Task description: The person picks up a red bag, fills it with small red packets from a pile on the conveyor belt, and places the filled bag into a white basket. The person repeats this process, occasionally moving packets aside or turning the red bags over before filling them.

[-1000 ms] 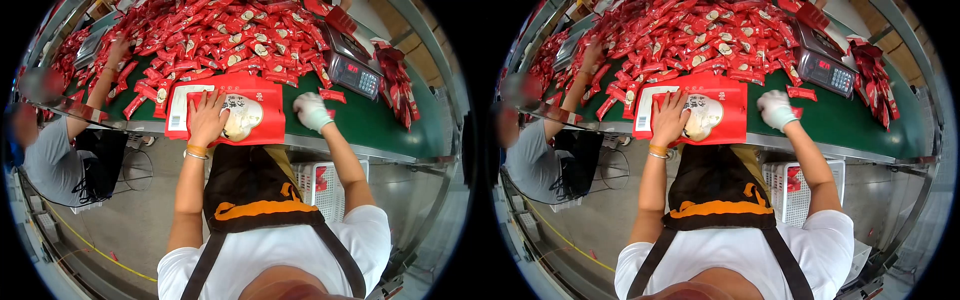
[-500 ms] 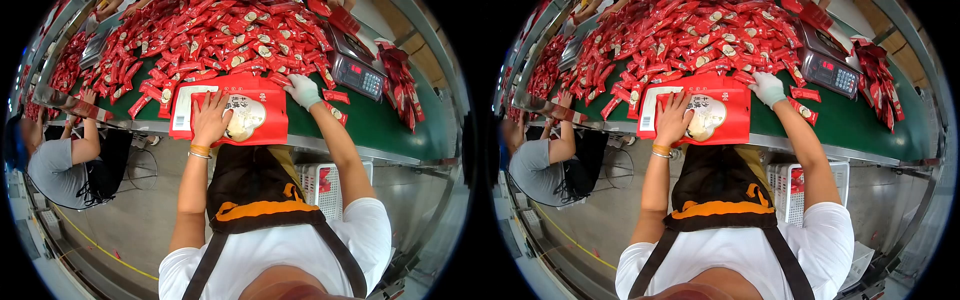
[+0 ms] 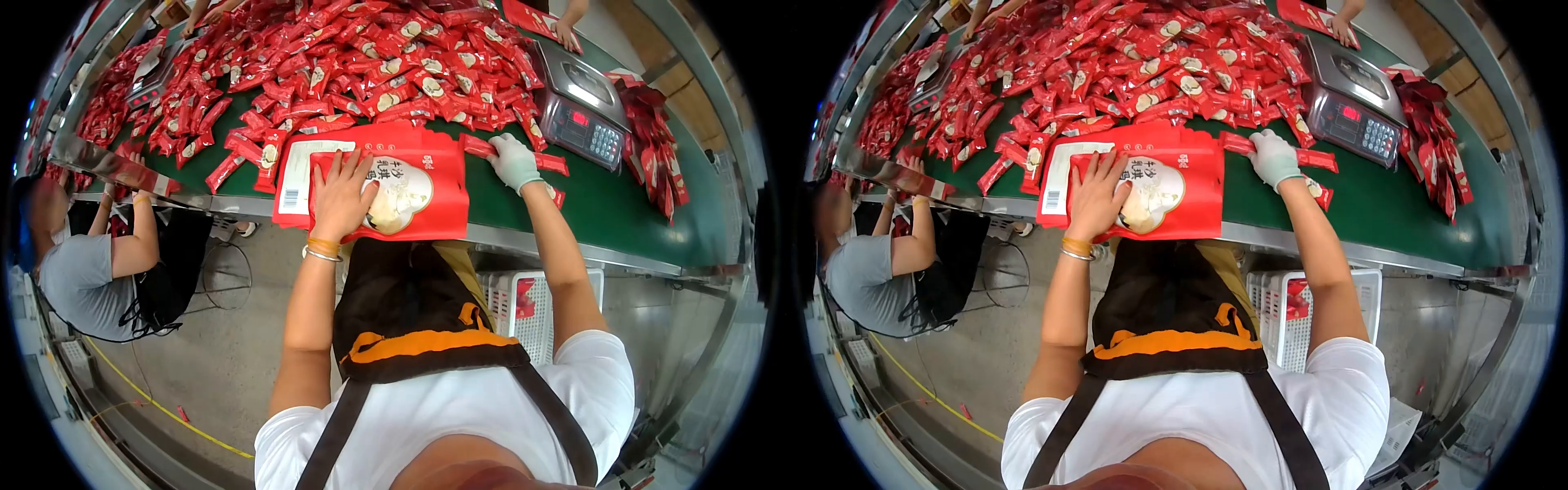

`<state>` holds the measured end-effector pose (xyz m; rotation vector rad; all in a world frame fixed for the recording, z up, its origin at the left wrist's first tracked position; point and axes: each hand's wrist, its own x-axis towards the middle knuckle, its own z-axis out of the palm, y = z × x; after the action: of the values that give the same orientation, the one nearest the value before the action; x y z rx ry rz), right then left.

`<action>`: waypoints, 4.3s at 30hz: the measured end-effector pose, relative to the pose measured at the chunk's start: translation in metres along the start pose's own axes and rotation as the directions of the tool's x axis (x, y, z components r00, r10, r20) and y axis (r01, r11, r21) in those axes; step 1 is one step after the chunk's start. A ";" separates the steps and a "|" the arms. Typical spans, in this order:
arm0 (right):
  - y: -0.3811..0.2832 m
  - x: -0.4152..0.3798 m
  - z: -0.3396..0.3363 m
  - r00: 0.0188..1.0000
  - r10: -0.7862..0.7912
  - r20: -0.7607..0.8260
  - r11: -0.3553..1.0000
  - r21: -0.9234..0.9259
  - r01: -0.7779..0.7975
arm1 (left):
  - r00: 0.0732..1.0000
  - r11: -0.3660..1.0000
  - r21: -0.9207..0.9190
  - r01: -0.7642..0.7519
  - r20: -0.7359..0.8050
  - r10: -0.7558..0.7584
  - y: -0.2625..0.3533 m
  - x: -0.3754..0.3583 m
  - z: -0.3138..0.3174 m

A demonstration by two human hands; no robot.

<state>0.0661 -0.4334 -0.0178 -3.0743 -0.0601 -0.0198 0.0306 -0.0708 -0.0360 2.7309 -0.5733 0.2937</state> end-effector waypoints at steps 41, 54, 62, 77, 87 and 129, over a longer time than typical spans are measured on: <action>-0.043 0.113 -0.015 0.914 0.183 -0.361 0.971 0.211 -0.110 | 0.999 0.997 -0.052 0.052 -0.005 -0.053 0.001 0.000 -0.001; -0.073 0.099 0.003 0.981 0.057 -0.186 0.976 0.219 -0.015 | 0.998 0.997 -0.066 0.042 -0.034 -0.044 0.001 -0.001 0.000; -0.012 -0.011 -0.014 0.995 0.034 -0.093 0.816 0.577 0.026 | 0.998 0.999 -0.044 0.013 -0.064 -0.016 -0.001 0.000 0.002; -0.119 -0.015 0.087 0.866 -0.439 0.239 -0.189 0.918 -0.350 | 1.000 1.000 -0.009 0.018 0.009 -0.018 -0.002 0.001 0.002; -0.125 -0.004 0.110 0.845 -0.490 0.215 -0.026 0.965 -0.260 | 0.980 0.998 -0.046 0.035 0.198 -0.025 0.003 0.047 0.015; 0.260 -0.038 -0.008 0.476 0.852 0.217 -0.423 0.822 0.381 | 0.972 0.966 -0.238 -0.105 -0.231 0.048 0.090 -0.003 0.071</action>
<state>0.0384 -0.6950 -0.0279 -0.7308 0.6972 -0.7977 -0.0009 -0.1729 -0.0770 2.3977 -0.6088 0.5053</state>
